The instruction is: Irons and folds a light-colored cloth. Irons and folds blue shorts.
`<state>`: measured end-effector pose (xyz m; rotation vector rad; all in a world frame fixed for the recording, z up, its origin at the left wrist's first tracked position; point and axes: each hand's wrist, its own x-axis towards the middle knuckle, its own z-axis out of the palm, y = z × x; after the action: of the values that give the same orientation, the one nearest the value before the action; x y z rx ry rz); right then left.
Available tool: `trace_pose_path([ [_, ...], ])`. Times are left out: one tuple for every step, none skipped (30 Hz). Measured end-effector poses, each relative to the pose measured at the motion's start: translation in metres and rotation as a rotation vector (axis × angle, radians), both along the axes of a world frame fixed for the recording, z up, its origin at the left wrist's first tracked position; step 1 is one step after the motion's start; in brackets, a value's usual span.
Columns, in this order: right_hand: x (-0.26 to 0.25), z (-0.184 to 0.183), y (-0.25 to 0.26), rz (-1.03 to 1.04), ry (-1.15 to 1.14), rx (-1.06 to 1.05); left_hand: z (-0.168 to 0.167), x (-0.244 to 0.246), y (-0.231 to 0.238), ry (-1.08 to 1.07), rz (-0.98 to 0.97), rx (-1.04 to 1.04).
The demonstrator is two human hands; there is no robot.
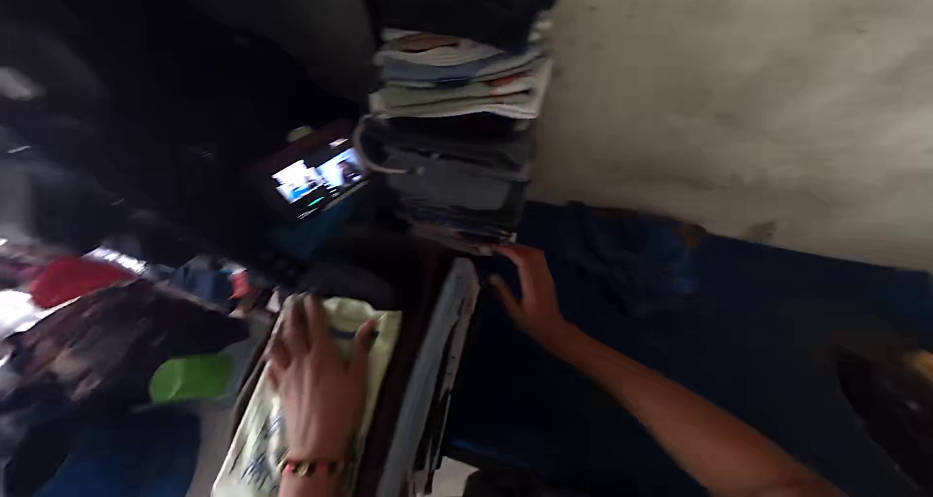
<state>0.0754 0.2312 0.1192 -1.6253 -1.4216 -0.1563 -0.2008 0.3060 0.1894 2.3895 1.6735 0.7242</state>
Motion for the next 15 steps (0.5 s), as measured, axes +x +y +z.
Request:
trace_pose_path([
  [0.037, -0.022, -0.013, -0.129, 0.050, -0.158, 0.003, 0.000, -0.002, -0.013, 0.011, -0.012],
  [0.076, -0.043, -0.028, -0.260, 0.102, -0.331, 0.009, -0.001, -0.006, -0.038, 0.023, -0.030],
  [0.112, -0.062, -0.043, -0.381, 0.137, -0.480, 0.015, 0.000, -0.011, -0.081, 0.026, -0.027],
  [0.145, -0.079, -0.059, -0.474, 0.161, -0.603, 0.021, 0.001, -0.018, -0.123, 0.022, 0.021],
  [0.173, -0.092, -0.074, -0.540, 0.173, -0.716, 0.027, 0.004, -0.025, -0.165, 0.008, 0.104],
  [0.194, -0.097, -0.087, -0.575, 0.192, -0.844, 0.033, 0.010, -0.034, -0.200, -0.014, 0.203],
  [0.210, -0.092, -0.095, -0.582, 0.200, -0.953, 0.037, 0.019, -0.044, -0.228, -0.048, 0.310],
  [0.224, -0.079, -0.100, -0.574, 0.180, -1.004, 0.039, 0.029, -0.054, -0.259, -0.102, 0.400],
  [0.237, -0.059, -0.103, -0.533, 0.172, -0.956, 0.037, 0.042, -0.065, -0.300, -0.175, 0.444],
  [0.245, -0.033, -0.108, -0.480, 0.159, -0.855, 0.034, 0.061, -0.079, -0.343, -0.262, 0.423],
  [0.250, -0.002, -0.112, -0.426, 0.151, -0.753, 0.029, 0.085, -0.094, -0.386, -0.353, 0.343],
  [0.254, 0.030, -0.119, -0.366, 0.149, -0.669, 0.020, 0.114, -0.109, -0.425, -0.437, 0.253],
  [0.256, 0.060, -0.128, -0.282, 0.168, -0.595, 0.011, 0.146, -0.125, -0.448, -0.512, 0.155],
  [0.257, 0.086, -0.140, -0.186, 0.210, -0.523, 0.004, 0.178, -0.141, -0.470, -0.588, 0.043],
  [0.256, 0.108, -0.154, -0.094, 0.283, -0.458, -0.002, 0.208, -0.157, -0.513, -0.656, -0.056],
])
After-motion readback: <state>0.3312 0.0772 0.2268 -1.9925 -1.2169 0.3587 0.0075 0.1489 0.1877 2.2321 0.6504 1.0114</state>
